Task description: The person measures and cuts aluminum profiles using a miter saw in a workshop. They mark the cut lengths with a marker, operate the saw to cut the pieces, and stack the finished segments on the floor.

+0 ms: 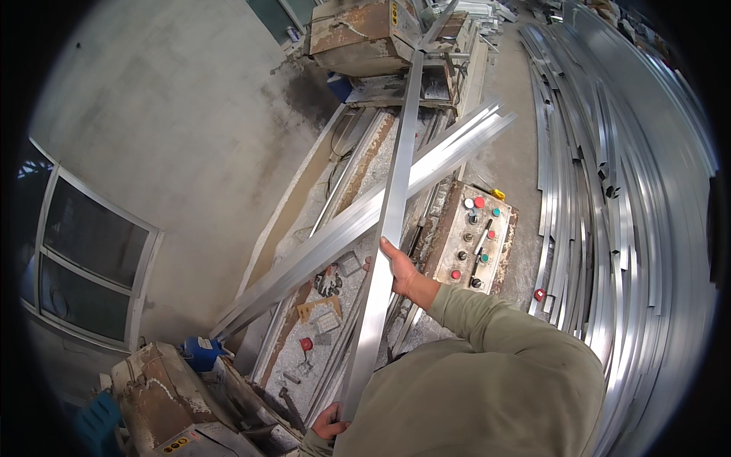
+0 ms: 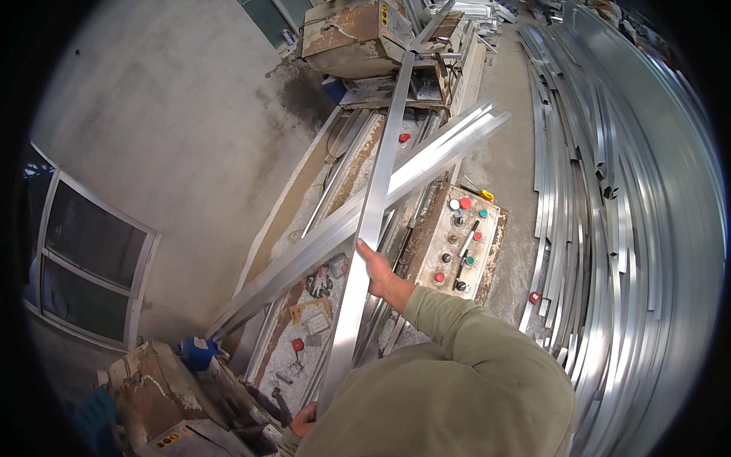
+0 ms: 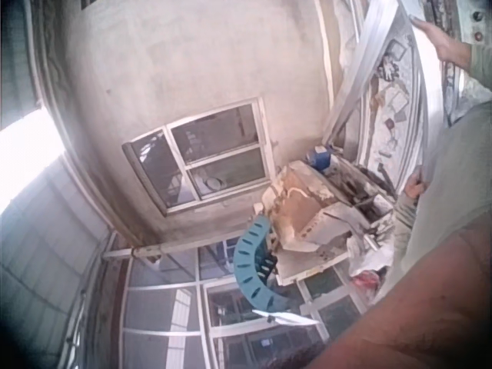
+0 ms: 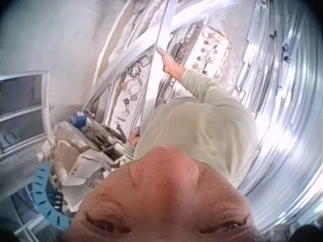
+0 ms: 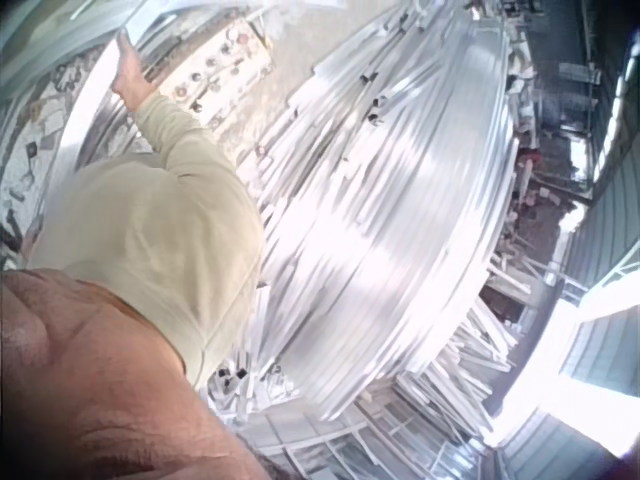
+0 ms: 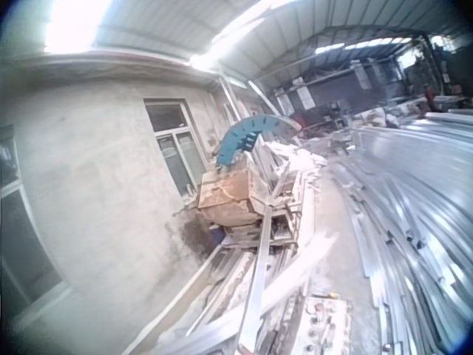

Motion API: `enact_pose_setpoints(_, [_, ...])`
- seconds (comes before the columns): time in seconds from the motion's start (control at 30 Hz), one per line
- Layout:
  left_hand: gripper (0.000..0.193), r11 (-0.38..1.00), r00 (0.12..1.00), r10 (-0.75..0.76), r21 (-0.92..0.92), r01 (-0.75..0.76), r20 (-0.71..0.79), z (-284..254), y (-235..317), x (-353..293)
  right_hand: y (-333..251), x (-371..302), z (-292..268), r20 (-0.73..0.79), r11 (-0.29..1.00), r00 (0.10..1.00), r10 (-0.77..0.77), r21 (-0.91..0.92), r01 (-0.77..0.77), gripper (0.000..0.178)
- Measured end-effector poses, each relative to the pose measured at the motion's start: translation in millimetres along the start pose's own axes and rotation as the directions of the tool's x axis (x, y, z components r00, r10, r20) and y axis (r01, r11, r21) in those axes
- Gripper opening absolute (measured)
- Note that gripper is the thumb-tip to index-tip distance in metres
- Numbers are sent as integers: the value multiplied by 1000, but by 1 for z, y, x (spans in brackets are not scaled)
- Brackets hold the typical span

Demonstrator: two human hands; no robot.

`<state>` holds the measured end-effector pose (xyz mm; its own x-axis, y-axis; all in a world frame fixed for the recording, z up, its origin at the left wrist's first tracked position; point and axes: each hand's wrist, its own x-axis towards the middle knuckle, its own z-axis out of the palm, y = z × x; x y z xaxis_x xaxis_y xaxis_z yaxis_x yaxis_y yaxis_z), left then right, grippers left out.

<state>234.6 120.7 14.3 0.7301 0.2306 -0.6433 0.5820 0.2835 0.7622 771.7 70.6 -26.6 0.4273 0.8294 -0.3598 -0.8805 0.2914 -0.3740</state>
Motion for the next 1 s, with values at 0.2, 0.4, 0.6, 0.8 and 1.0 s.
enact_pose_setpoints(0.2, [65, 992, 996, 88, 94, -87, -3, 28, -32, -31, -7, -38, 8, -85, 993, 990, -116, 15, 118, 64])
enact_pose_setpoints(0.4, [69, 622, 844, 309, 765, 169, -438, 56, -27, 2, -40, -23, -7, -232, 972, 945, -229, -4, 235, 62])
enact_pose_setpoints(0.6, [80, 461, 666, 513, 828, 318, -541, 108, 49, -22, -27, 24, -16, -207, 986, 964, -165, -45, 159, 63])
enact_pose_setpoints(0.8, [78, 472, 566, 543, 783, 404, -620, 80, 58, -14, -46, 27, -32, -9, 997, 999, 49, -63, -50, 48])
enact_pose_setpoints(1.0, [78, 520, 483, 472, 675, 524, -738, 71, 20, -16, -40, 42, -36, -101, 895, 971, 218, -375, -240, 52])
